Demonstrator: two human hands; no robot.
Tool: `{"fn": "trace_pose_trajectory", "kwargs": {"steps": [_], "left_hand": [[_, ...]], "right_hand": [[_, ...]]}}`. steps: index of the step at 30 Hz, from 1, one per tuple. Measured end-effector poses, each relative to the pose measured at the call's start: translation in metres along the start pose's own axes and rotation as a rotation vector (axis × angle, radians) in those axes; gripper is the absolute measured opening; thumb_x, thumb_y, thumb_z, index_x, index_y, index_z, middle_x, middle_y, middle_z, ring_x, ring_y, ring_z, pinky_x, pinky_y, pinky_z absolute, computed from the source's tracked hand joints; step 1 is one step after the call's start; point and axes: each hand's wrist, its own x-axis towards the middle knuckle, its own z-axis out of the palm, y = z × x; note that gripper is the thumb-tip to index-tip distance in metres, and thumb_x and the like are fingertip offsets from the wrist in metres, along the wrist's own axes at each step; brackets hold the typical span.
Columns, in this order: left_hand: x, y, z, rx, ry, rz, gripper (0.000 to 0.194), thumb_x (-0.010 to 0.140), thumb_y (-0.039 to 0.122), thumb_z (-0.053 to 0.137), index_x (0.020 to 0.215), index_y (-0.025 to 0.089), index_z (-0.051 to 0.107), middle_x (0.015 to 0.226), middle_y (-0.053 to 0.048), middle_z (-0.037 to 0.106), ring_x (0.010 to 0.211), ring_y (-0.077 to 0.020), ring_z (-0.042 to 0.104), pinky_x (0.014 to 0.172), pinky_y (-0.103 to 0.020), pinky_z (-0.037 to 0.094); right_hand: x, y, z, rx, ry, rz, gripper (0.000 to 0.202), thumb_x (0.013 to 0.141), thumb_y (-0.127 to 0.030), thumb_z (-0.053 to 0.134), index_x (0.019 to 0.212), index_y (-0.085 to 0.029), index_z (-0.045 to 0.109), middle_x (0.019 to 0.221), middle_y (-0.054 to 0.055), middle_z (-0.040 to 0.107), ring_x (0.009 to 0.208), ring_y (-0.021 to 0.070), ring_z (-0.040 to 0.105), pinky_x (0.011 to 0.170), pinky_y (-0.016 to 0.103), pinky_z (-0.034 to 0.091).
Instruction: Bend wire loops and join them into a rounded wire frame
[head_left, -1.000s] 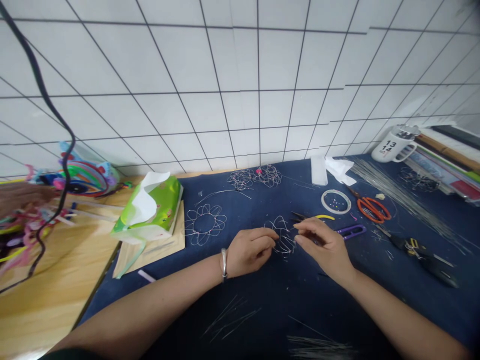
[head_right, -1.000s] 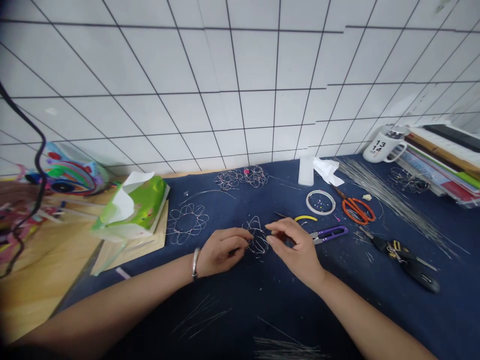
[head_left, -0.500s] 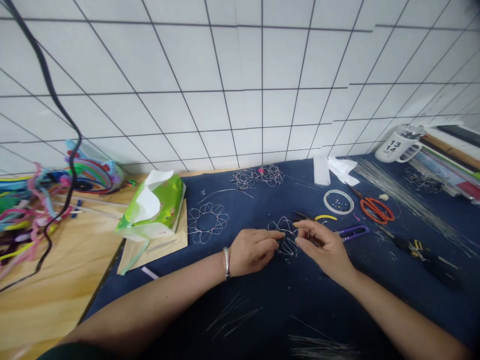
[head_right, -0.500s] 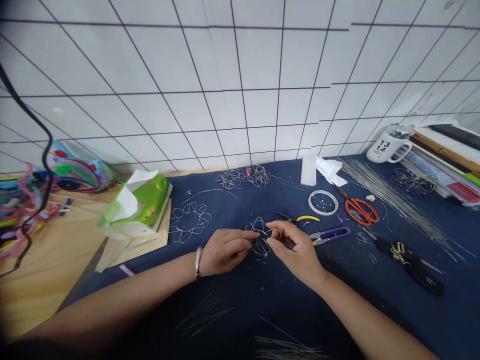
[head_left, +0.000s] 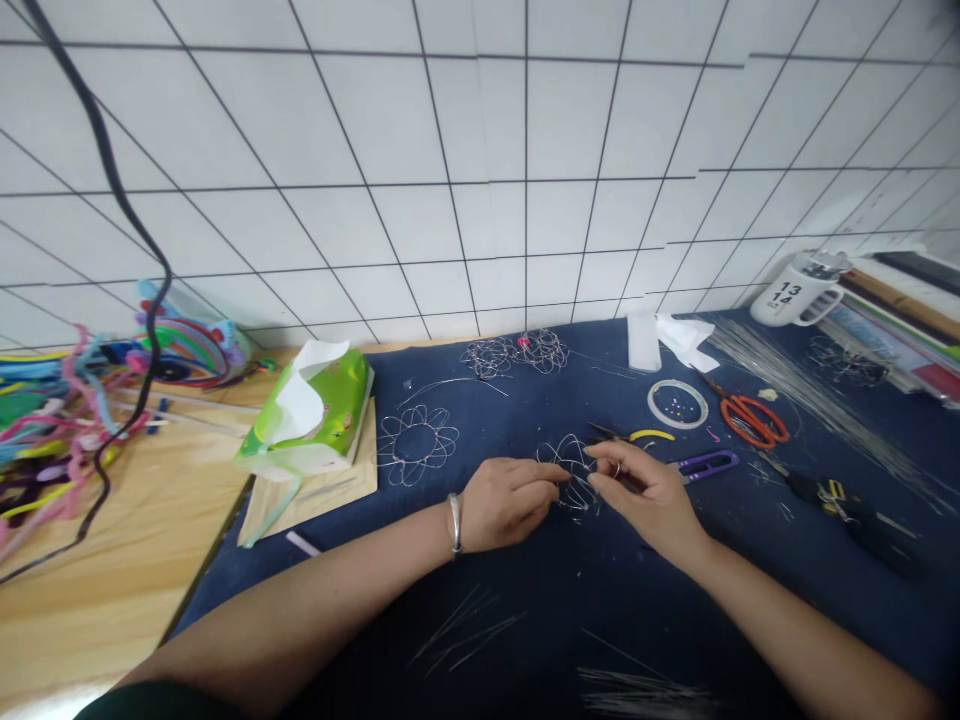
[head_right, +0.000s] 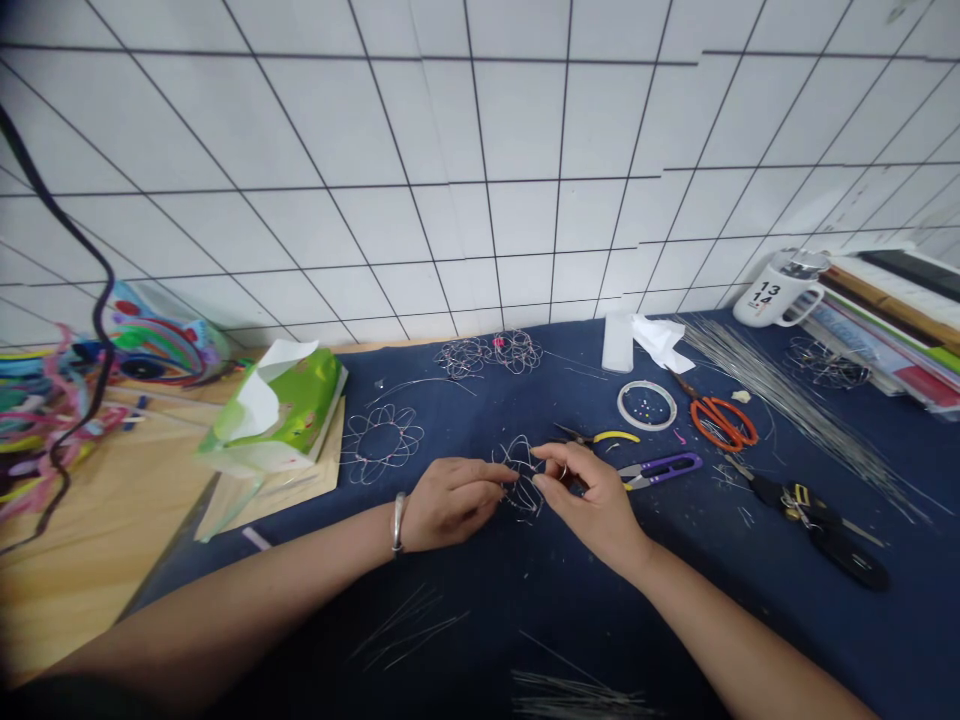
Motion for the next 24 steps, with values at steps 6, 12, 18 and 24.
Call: {"fn": "trace_pose_trajectory", "kwargs": {"steps": [6, 12, 18, 24], "left_hand": [[-0.0001, 0.0005, -0.0012, 0.027, 0.032, 0.034, 0.009, 0.078, 0.012, 0.048, 0.084, 0.016, 0.053, 0.104, -0.004, 0.062, 0.08, -0.0105, 0.061, 0.069, -0.024, 0.051], [-0.001, 0.0014, -0.004, 0.072, 0.103, 0.01, 0.01, 0.078, 0.013, 0.05, 0.086, 0.017, 0.055, 0.097, -0.004, 0.059, 0.075, -0.0089, 0.059, 0.065, -0.022, 0.052], [0.0002, 0.0023, -0.0053, 0.07, 0.089, 0.004, 0.012, 0.078, 0.014, 0.049, 0.088, 0.017, 0.055, 0.09, -0.004, 0.057, 0.074, -0.0086, 0.058, 0.064, -0.02, 0.052], [-0.0013, 0.0005, -0.003, 0.07, 0.074, 0.003, 0.013, 0.08, 0.014, 0.046, 0.089, 0.017, 0.055, 0.091, -0.004, 0.057, 0.074, -0.0086, 0.057, 0.064, -0.021, 0.051]], "right_hand": [[0.0005, 0.0012, 0.0004, -0.031, 0.01, -0.072, 0.016, 0.079, -0.024, 0.055, 0.094, -0.024, 0.059, 0.08, 0.0, 0.054, 0.07, 0.0122, 0.052, 0.065, 0.027, 0.043], [0.002, -0.0029, -0.0017, -0.063, 0.007, -0.144, 0.011, 0.079, -0.023, 0.054, 0.088, -0.024, 0.061, 0.08, 0.002, 0.057, 0.074, 0.0139, 0.053, 0.068, 0.029, 0.044], [0.0026, -0.0045, -0.0006, -0.068, -0.002, -0.188, 0.013, 0.079, -0.019, 0.054, 0.085, -0.025, 0.064, 0.078, 0.002, 0.056, 0.073, 0.0137, 0.054, 0.067, 0.03, 0.045], [0.0034, -0.0019, -0.0005, -0.09, -0.012, -0.209, 0.013, 0.079, -0.02, 0.054, 0.085, -0.025, 0.064, 0.077, 0.002, 0.056, 0.071, 0.0134, 0.053, 0.064, 0.029, 0.045]]}}
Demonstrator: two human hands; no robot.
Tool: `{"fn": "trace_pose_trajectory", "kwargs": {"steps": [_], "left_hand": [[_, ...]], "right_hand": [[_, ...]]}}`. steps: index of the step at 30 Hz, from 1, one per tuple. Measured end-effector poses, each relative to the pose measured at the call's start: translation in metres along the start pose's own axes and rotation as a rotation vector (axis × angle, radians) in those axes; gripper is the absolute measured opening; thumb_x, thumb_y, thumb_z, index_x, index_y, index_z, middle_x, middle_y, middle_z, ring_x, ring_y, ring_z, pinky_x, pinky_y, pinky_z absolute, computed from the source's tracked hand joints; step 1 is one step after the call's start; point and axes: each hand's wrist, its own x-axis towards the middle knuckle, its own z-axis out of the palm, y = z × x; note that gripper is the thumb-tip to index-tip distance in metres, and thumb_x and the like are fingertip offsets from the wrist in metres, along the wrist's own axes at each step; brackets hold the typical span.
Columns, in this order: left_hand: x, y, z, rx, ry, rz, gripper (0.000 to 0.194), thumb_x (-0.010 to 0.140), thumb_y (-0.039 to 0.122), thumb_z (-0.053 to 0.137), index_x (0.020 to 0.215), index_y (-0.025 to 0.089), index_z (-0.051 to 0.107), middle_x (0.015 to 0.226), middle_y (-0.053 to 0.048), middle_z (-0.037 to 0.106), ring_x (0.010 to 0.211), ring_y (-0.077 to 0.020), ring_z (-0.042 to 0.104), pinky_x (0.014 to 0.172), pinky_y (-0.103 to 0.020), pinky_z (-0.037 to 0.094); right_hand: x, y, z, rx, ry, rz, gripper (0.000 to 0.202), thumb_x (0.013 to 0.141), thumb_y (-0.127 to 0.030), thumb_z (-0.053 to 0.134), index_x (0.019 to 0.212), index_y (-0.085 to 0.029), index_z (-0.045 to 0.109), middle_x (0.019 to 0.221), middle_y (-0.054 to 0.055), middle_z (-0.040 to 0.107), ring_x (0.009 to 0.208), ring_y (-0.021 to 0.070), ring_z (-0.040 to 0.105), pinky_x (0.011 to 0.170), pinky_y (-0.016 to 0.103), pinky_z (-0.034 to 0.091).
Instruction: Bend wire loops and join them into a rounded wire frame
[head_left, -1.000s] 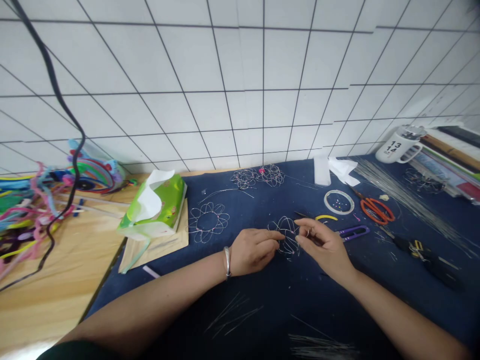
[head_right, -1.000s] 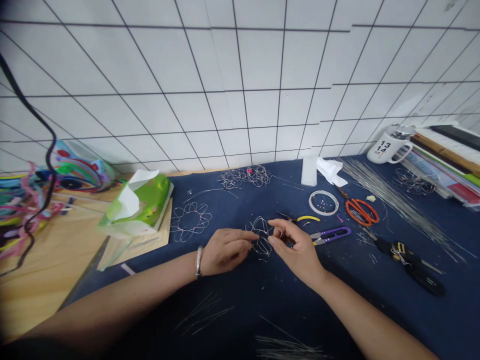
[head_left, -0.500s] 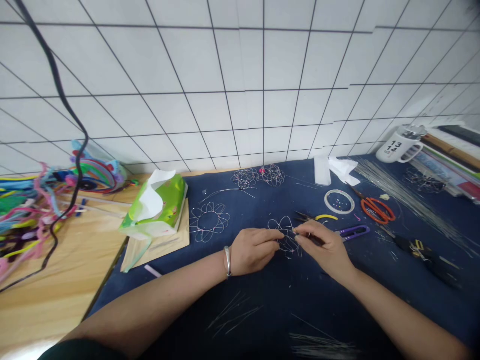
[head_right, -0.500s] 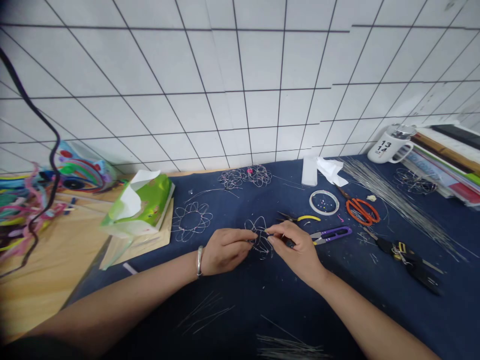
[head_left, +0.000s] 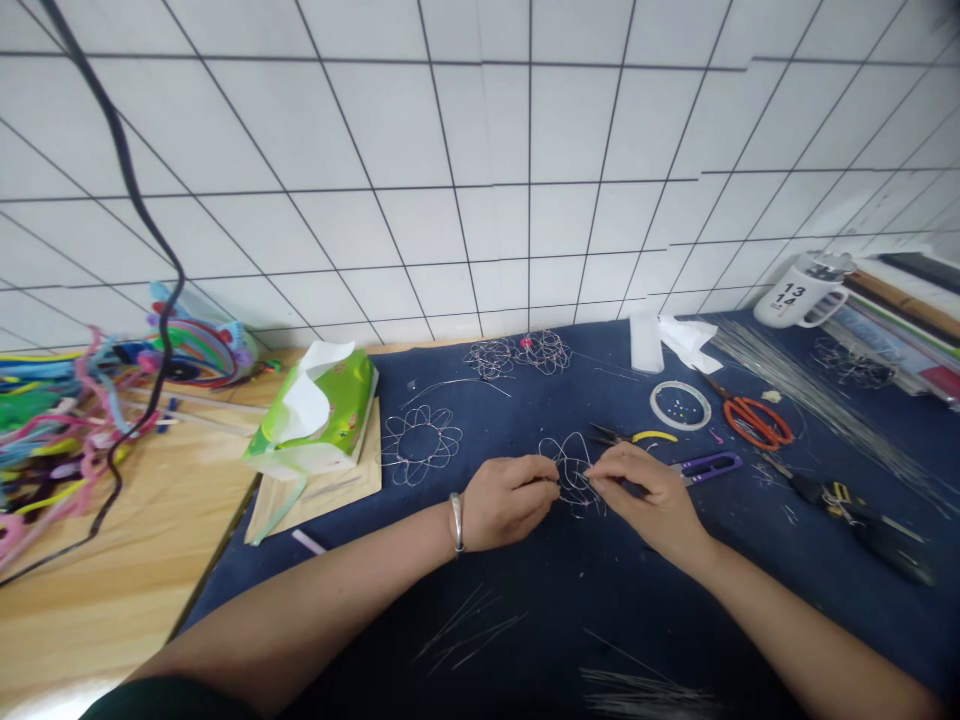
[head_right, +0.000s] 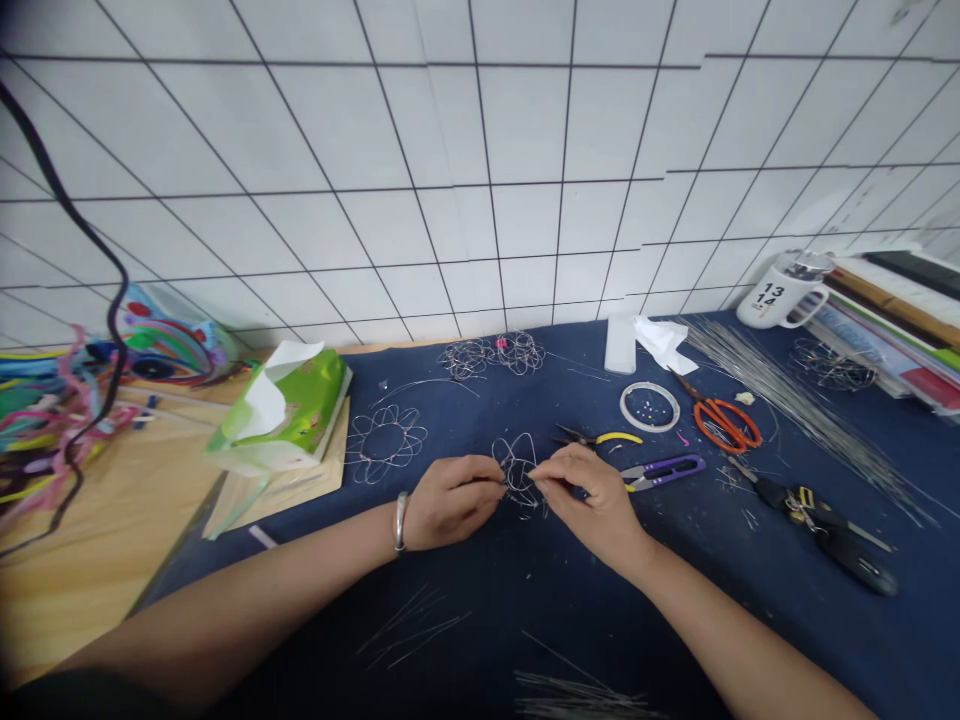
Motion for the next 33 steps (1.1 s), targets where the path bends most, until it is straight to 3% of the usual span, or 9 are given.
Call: {"fn": "trace_pose_trajectory", "kwargs": {"steps": [8, 22, 30, 33], "left_hand": [[-0.0022, -0.0014, 0.0026, -0.027, -0.018, -0.011, 0.014, 0.079, 0.013, 0.047, 0.09, 0.017, 0.055, 0.092, -0.004, 0.057, 0.074, -0.009, 0.057, 0.065, -0.021, 0.051], [-0.0004, -0.0005, 0.0019, 0.047, -0.038, 0.095, 0.011, 0.079, 0.015, 0.048, 0.088, 0.017, 0.054, 0.09, -0.003, 0.058, 0.075, -0.0094, 0.057, 0.064, -0.021, 0.05], [-0.0007, -0.0025, 0.004, 0.08, -0.09, 0.193, 0.008, 0.081, 0.015, 0.047, 0.086, 0.016, 0.053, 0.089, -0.003, 0.059, 0.069, -0.0095, 0.055, 0.062, -0.022, 0.047], [-0.0005, -0.0024, 0.0044, 0.095, -0.123, 0.213, 0.009, 0.082, 0.016, 0.044, 0.085, 0.017, 0.053, 0.089, -0.003, 0.059, 0.069, -0.0094, 0.055, 0.061, -0.023, 0.046]], "right_hand": [[0.0002, -0.0034, -0.0062, -0.088, -0.095, -0.072, 0.017, 0.078, -0.019, 0.052, 0.09, -0.024, 0.064, 0.082, 0.003, 0.055, 0.073, 0.0133, 0.053, 0.065, 0.029, 0.046], [-0.0042, 0.0027, 0.0017, -0.411, 0.026, -0.158, 0.016, 0.078, -0.018, 0.051, 0.088, -0.024, 0.061, 0.086, 0.004, 0.053, 0.08, 0.0158, 0.053, 0.069, 0.03, 0.046], [-0.0073, 0.0043, 0.0014, -0.762, -0.13, -0.294, 0.033, 0.081, -0.012, 0.042, 0.105, -0.026, 0.058, 0.078, 0.004, 0.052, 0.069, 0.0152, 0.049, 0.059, 0.028, 0.04], [-0.0058, 0.0004, -0.0003, -0.752, -0.152, -0.319, 0.032, 0.08, -0.013, 0.043, 0.106, -0.025, 0.057, 0.077, 0.004, 0.052, 0.07, 0.0152, 0.048, 0.06, 0.028, 0.04]]}}
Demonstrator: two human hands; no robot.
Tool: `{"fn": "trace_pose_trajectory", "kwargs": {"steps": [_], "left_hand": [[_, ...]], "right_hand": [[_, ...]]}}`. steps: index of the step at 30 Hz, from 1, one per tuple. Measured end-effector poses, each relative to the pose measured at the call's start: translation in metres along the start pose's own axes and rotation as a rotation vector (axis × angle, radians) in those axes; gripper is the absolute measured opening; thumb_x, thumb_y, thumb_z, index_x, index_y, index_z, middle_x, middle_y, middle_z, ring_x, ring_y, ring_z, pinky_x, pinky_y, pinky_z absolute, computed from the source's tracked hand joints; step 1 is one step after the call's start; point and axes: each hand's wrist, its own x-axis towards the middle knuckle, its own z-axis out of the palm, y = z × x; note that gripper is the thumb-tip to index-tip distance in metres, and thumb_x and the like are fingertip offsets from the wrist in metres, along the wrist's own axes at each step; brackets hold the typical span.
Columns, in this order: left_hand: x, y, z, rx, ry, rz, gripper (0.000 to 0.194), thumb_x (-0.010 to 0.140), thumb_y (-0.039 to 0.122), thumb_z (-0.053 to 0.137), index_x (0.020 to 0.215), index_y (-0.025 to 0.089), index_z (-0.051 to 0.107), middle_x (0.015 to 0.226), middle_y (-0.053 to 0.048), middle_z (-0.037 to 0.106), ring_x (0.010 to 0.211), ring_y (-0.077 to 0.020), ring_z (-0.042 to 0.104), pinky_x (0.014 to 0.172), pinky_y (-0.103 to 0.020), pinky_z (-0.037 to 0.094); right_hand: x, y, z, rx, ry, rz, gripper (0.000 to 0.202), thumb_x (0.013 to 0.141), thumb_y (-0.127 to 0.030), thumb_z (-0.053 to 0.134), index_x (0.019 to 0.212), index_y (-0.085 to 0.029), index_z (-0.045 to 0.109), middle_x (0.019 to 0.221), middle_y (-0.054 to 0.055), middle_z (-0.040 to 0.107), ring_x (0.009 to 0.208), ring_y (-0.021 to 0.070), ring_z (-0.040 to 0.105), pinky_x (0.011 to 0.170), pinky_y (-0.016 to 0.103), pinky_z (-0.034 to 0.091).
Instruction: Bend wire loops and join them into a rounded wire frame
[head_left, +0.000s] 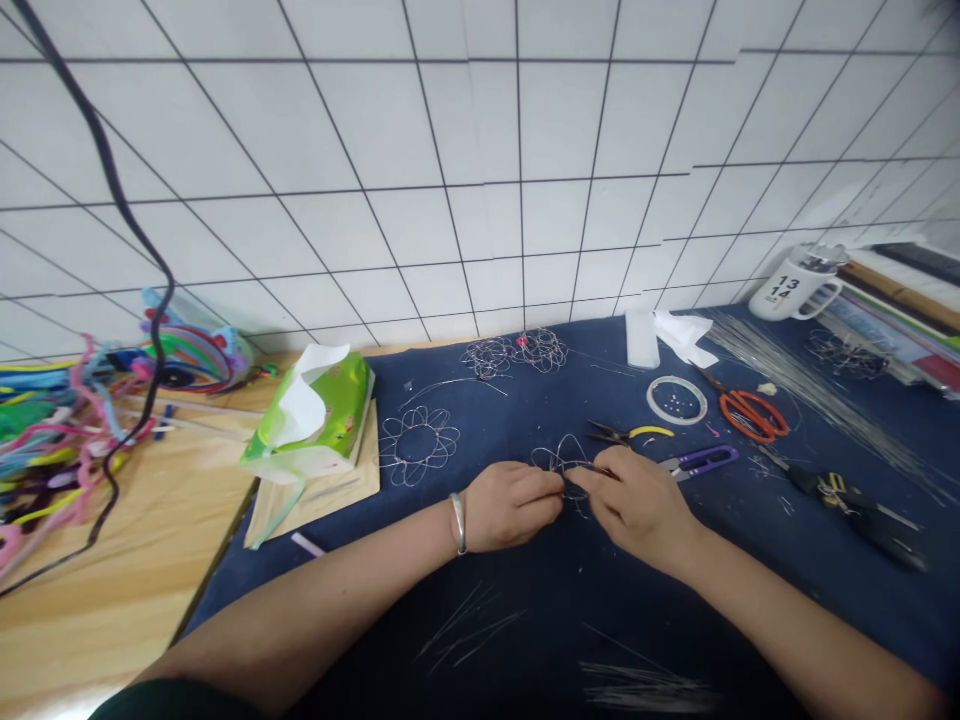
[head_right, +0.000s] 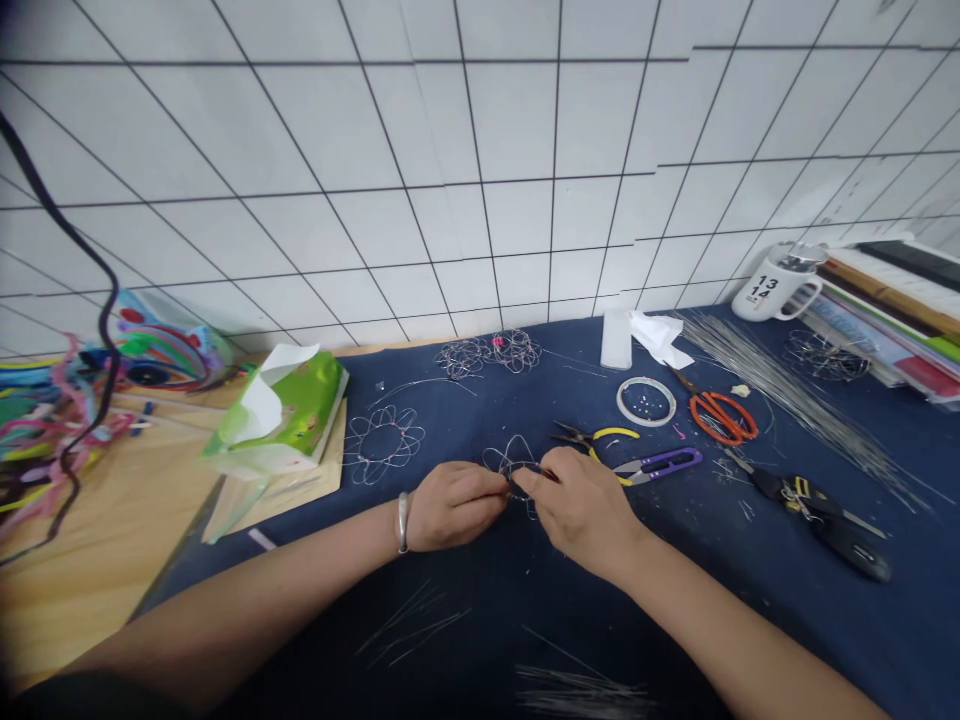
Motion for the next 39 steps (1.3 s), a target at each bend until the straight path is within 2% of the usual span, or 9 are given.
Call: {"fn": "trace_pose_trajectory", "kwargs": {"steps": [6, 12, 18, 26, 31, 36, 39], "left_hand": [[0.001, 0.0, -0.001, -0.003, 0.013, -0.004, 0.009, 0.082, 0.015, 0.044, 0.084, 0.016, 0.053, 0.088, -0.003, 0.059, 0.069, -0.0096, 0.054, 0.062, -0.023, 0.045], [-0.001, 0.001, 0.001, 0.004, -0.004, 0.015, 0.008, 0.082, 0.017, 0.045, 0.085, 0.016, 0.052, 0.09, -0.002, 0.059, 0.069, -0.0098, 0.054, 0.06, -0.024, 0.045], [-0.002, 0.001, 0.0, 0.023, -0.044, 0.075, 0.013, 0.084, 0.017, 0.043, 0.09, 0.015, 0.053, 0.092, -0.004, 0.059, 0.07, -0.0102, 0.055, 0.059, -0.024, 0.045], [0.002, 0.001, -0.003, 0.0, -0.026, 0.115, 0.008, 0.082, 0.017, 0.046, 0.086, 0.015, 0.053, 0.09, -0.003, 0.06, 0.073, -0.011, 0.055, 0.062, -0.025, 0.047], [0.002, 0.002, -0.002, 0.01, -0.036, 0.122, 0.008, 0.083, 0.017, 0.046, 0.084, 0.015, 0.053, 0.088, -0.003, 0.059, 0.073, -0.011, 0.055, 0.063, -0.025, 0.047], [0.003, 0.002, -0.003, 0.022, -0.044, 0.118, 0.008, 0.083, 0.017, 0.046, 0.086, 0.015, 0.053, 0.088, -0.004, 0.059, 0.072, -0.0108, 0.055, 0.062, -0.025, 0.048], [0.003, 0.002, -0.004, 0.028, -0.034, 0.12, 0.007, 0.082, 0.017, 0.047, 0.085, 0.014, 0.054, 0.088, -0.004, 0.059, 0.073, -0.0114, 0.055, 0.064, -0.025, 0.048]], "right_hand": [[0.001, 0.0, -0.009, 0.106, -0.026, -0.003, 0.035, 0.079, -0.018, 0.046, 0.113, -0.02, 0.051, 0.089, 0.006, 0.055, 0.078, 0.0154, 0.05, 0.068, 0.03, 0.042], [0.0, 0.0, -0.003, -0.125, -0.045, -0.062, 0.031, 0.083, -0.014, 0.042, 0.109, -0.026, 0.054, 0.077, 0.003, 0.053, 0.069, 0.0139, 0.047, 0.063, 0.028, 0.037], [0.003, -0.005, -0.004, -0.294, -0.054, -0.108, 0.024, 0.084, -0.016, 0.043, 0.104, -0.021, 0.056, 0.073, 0.003, 0.052, 0.066, 0.0147, 0.045, 0.061, 0.029, 0.032], [0.008, -0.009, -0.006, -0.428, -0.025, -0.149, 0.025, 0.083, -0.015, 0.045, 0.106, -0.018, 0.055, 0.07, 0.003, 0.052, 0.062, 0.015, 0.045, 0.057, 0.031, 0.031], [0.007, -0.009, -0.002, -0.429, 0.028, -0.161, 0.024, 0.082, -0.014, 0.046, 0.104, -0.017, 0.056, 0.07, 0.003, 0.052, 0.062, 0.0146, 0.045, 0.057, 0.03, 0.034], [0.002, -0.004, 0.005, -0.344, 0.133, -0.025, 0.019, 0.081, -0.014, 0.049, 0.097, -0.017, 0.058, 0.077, 0.005, 0.055, 0.07, 0.0152, 0.048, 0.063, 0.029, 0.038], [0.003, -0.005, 0.007, -0.292, 0.134, 0.08, 0.02, 0.081, -0.017, 0.049, 0.099, -0.018, 0.058, 0.082, 0.006, 0.055, 0.074, 0.0165, 0.048, 0.064, 0.03, 0.039]]}}
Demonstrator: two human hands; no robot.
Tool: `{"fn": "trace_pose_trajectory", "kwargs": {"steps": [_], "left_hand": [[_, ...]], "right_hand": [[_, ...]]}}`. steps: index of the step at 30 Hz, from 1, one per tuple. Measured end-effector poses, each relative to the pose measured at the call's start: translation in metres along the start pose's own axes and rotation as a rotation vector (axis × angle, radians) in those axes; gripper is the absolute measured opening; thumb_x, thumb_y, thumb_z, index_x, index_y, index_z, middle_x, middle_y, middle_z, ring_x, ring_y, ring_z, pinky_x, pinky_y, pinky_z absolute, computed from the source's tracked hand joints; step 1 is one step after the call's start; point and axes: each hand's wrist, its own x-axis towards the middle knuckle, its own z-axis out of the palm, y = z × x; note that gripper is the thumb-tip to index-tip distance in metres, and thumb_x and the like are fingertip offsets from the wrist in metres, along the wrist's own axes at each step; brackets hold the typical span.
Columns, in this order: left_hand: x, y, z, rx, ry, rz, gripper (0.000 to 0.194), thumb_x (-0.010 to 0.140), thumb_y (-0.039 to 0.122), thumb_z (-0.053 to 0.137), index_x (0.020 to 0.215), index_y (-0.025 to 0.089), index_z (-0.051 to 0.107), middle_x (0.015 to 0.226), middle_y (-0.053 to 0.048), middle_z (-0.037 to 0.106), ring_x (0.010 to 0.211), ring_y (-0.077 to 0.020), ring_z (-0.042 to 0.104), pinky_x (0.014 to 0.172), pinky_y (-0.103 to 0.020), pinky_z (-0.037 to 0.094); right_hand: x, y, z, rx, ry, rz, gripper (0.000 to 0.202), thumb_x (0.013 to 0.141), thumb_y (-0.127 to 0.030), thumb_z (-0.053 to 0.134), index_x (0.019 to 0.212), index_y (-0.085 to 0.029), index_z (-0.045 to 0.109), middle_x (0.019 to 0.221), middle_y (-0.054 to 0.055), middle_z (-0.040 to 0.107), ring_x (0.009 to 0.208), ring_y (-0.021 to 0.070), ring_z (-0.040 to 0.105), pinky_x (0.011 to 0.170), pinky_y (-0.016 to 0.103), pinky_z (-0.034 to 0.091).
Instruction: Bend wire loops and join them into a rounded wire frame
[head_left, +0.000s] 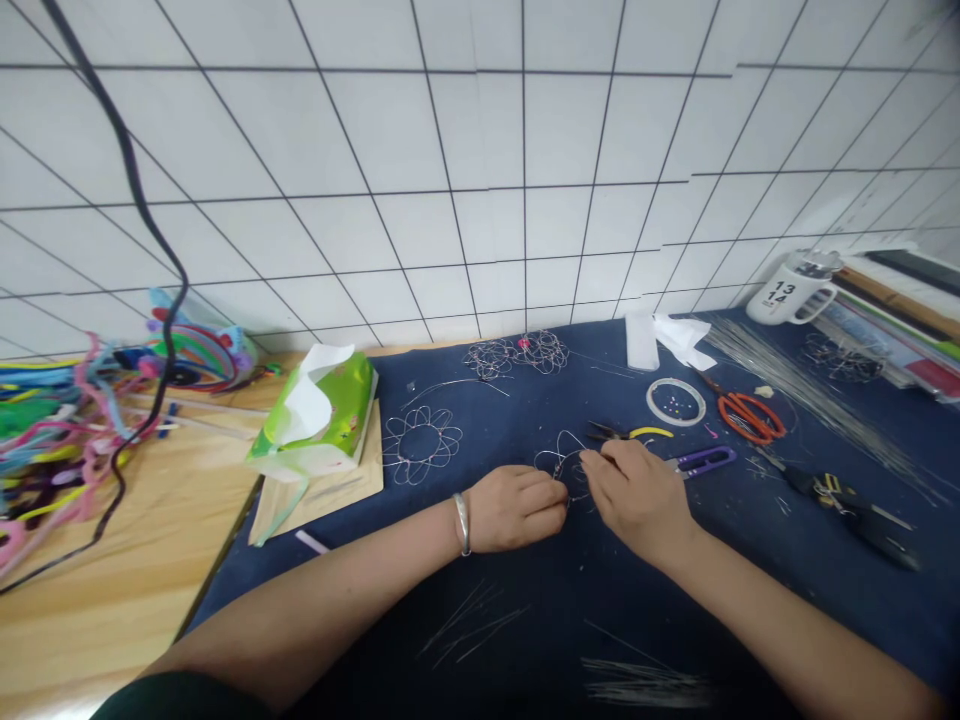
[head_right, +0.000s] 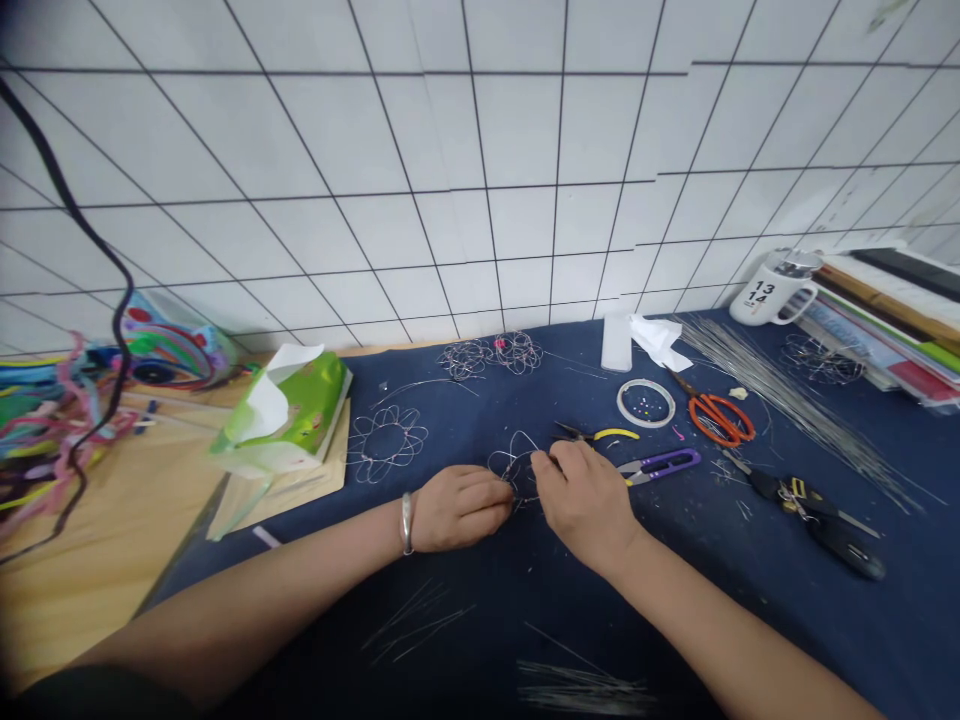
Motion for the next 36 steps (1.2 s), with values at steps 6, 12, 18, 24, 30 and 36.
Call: {"fn": "trace_pose_trajectory", "kwargs": {"steps": [6, 12, 18, 24, 30, 36], "left_hand": [[0.001, 0.002, -0.002, -0.002, 0.006, 0.02, 0.008, 0.082, 0.016, 0.047, 0.085, 0.014, 0.055, 0.087, -0.004, 0.06, 0.076, -0.0122, 0.056, 0.066, -0.025, 0.05], [0.003, 0.005, -0.001, 0.014, 0.022, 0.041, 0.008, 0.082, 0.014, 0.046, 0.083, 0.014, 0.054, 0.084, -0.005, 0.059, 0.075, -0.0114, 0.057, 0.066, -0.025, 0.05], [0.005, 0.01, 0.001, 0.023, 0.048, 0.088, 0.007, 0.079, 0.015, 0.049, 0.081, 0.014, 0.056, 0.086, -0.005, 0.06, 0.074, -0.012, 0.057, 0.066, -0.026, 0.05], [0.007, 0.011, -0.003, 0.034, 0.046, 0.117, 0.006, 0.078, 0.016, 0.052, 0.08, 0.014, 0.057, 0.087, -0.005, 0.06, 0.074, -0.0132, 0.057, 0.067, -0.027, 0.05], [0.007, 0.012, -0.002, 0.037, 0.054, 0.123, 0.007, 0.08, 0.017, 0.049, 0.08, 0.014, 0.056, 0.086, -0.005, 0.06, 0.073, -0.012, 0.056, 0.068, -0.027, 0.05], [0.008, 0.013, -0.002, 0.039, 0.062, 0.134, 0.006, 0.079, 0.016, 0.05, 0.08, 0.014, 0.056, 0.085, -0.005, 0.06, 0.072, -0.0121, 0.056, 0.067, -0.027, 0.05]], "right_hand": [[0.006, -0.006, -0.002, 0.193, -0.045, 0.162, 0.015, 0.081, -0.021, 0.048, 0.091, -0.019, 0.06, 0.092, 0.007, 0.053, 0.087, 0.0191, 0.048, 0.073, 0.032, 0.042], [0.009, -0.009, 0.004, 0.319, 0.013, 0.234, 0.013, 0.078, -0.023, 0.052, 0.087, -0.018, 0.06, 0.106, 0.01, 0.051, 0.104, 0.0234, 0.043, 0.09, 0.042, 0.036], [0.011, -0.014, 0.007, 0.416, 0.072, 0.337, 0.007, 0.077, -0.025, 0.055, 0.074, -0.02, 0.06, 0.102, 0.008, 0.053, 0.102, 0.0232, 0.045, 0.09, 0.047, 0.035], [0.009, -0.013, 0.01, 0.435, 0.064, 0.29, 0.011, 0.078, -0.025, 0.054, 0.082, -0.022, 0.064, 0.104, 0.007, 0.055, 0.107, 0.0238, 0.042, 0.093, 0.048, 0.033], [0.008, -0.013, 0.012, 0.469, 0.012, 0.347, 0.009, 0.075, -0.023, 0.057, 0.075, -0.023, 0.066, 0.106, 0.006, 0.056, 0.108, 0.0236, 0.04, 0.094, 0.046, 0.032], [0.007, -0.012, 0.012, 0.497, -0.01, 0.346, 0.013, 0.078, -0.028, 0.055, 0.08, -0.023, 0.067, 0.112, 0.006, 0.056, 0.112, 0.0247, 0.038, 0.094, 0.048, 0.032]]}}
